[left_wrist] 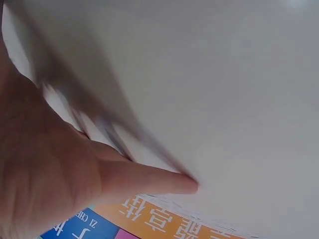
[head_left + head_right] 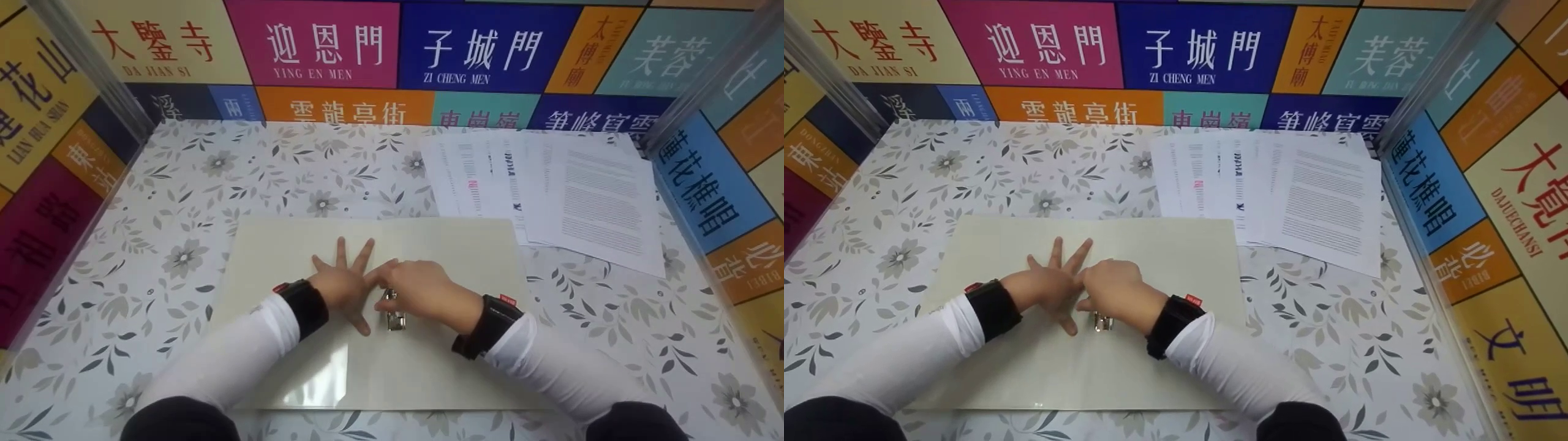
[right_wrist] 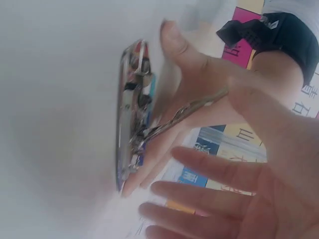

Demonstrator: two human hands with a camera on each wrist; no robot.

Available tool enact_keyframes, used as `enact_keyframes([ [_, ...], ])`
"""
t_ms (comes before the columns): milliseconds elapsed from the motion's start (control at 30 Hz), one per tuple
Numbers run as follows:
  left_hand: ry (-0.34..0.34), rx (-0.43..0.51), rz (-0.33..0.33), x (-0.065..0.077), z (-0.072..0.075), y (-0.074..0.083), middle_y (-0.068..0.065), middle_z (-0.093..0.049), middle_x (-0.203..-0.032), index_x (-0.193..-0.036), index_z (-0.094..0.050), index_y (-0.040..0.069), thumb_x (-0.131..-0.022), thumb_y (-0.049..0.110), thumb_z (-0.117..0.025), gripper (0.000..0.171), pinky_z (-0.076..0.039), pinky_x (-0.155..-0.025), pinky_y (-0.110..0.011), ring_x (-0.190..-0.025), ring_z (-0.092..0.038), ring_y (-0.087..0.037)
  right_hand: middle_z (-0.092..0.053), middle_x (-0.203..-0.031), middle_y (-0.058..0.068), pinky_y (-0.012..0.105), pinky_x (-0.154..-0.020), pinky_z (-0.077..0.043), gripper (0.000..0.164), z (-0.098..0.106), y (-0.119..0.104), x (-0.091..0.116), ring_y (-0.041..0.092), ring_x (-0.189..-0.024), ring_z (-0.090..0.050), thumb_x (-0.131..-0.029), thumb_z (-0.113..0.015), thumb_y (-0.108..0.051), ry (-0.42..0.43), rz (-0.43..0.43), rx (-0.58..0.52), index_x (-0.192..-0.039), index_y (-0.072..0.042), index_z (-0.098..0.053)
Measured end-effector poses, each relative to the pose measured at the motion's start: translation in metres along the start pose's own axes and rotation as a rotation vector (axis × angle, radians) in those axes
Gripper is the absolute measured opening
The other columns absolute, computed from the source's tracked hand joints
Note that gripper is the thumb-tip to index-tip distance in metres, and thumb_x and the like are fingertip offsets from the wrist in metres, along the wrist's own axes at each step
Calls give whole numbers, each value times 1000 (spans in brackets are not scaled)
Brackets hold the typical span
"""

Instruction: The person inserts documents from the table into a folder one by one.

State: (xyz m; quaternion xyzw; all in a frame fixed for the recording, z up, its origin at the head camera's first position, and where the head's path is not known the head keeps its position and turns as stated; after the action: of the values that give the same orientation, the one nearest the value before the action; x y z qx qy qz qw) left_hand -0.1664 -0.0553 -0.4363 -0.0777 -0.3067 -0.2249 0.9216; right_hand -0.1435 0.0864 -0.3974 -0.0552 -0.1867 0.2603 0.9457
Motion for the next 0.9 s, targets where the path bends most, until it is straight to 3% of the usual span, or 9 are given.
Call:
enact_keyframes([
  [100, 7, 0, -3, 1, 0, 0, -10, 27, -159, -148, 17, 50, -58, 68, -80, 133, -19, -95, -85, -139, 13, -59, -74, -97, 0, 42, -64, -56, 27, 1, -5, 2, 25, -81, -68, -88, -70, -36, 17, 66, -24, -106, -16, -72],
  [167, 11, 6, -9, 1, 1, 0, -10, 26, -159, -149, 15, 49, -58, 67, -80, 133, -19, -95, -85, -139, 13, -59, -75, -94, 1, 43, -62, -56, 22, 2, -7, 3, 26, -76, -68, -89, -69, -32, 25, 89, -14, -99, -13, -74],
  [300, 16, 13, -17, 2, 1, -1, -10, 25, -160, -150, 14, 48, -58, 67, -80, 132, -19, -96, -84, -140, 12, -58, -75, -94, 2, 43, -62, -56, 20, 2, -9, 4, 27, -76, -69, -89, -69, -29, 57, 119, 17, -96, -12, -76],
  [467, 6, 22, -24, 1, -1, -3, -11, 28, -159, -151, 12, 46, -59, 66, -80, 131, -16, -95, -85, -138, 15, -59, -75, -91, 5, 39, -57, -54, 18, 5, -6, 2, 22, -67, -63, -90, -67, -23, 145, 144, 28, -104, -16, -76],
  [533, -2, 23, -25, 1, -1, -3, -11, 30, -158, -152, 9, 45, -60, 65, -80, 129, -15, -95, -86, -138, 18, -59, -74, -84, 7, 37, -53, -52, 21, 7, -3, 1, 19, -61, -56, -90, -65, -20, 190, 143, 31, -108, -19, -76],
  [633, -9, 24, -28, 0, -1, -2, -10, 32, -156, -153, 3, 44, -60, 65, -79, 126, -13, -96, -85, -137, 20, -59, -71, -75, 7, 36, -51, -50, 18, 10, 2, -3, 18, -56, -51, -93, -62, -21, 232, 134, 40, -101, -16, -77],
  [767, -7, 28, -34, -1, -1, -2, -10, 33, -156, -153, 4, 43, -60, 65, -79, 127, -12, -95, -86, -136, 19, -59, -71, -75, 6, 36, -56, -53, 22, 13, 11, -12, 21, -61, -59, -95, -60, -24, 245, 113, 33, -90, -8, -73],
  [900, -9, 25, -29, -1, -1, -1, -10, 32, -156, -152, 8, 42, -61, 66, -78, 128, -12, -95, -86, -136, 19, -60, -73, -82, 6, 36, -62, -55, 20, 13, 21, -22, 22, -70, -64, -96, -59, -24, 248, 75, 7, -93, -8, -71],
])
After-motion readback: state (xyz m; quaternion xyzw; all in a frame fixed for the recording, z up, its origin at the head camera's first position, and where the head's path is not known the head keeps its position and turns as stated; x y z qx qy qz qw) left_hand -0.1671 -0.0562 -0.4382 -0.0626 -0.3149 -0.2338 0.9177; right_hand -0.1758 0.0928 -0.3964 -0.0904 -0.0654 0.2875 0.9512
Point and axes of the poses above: each hand's wrist, its own x-axis away from the middle knuckle, its own z-axis out of the back of the hand, y = z × x, the point moved 1 cm from there along -x, towards the middle knuckle
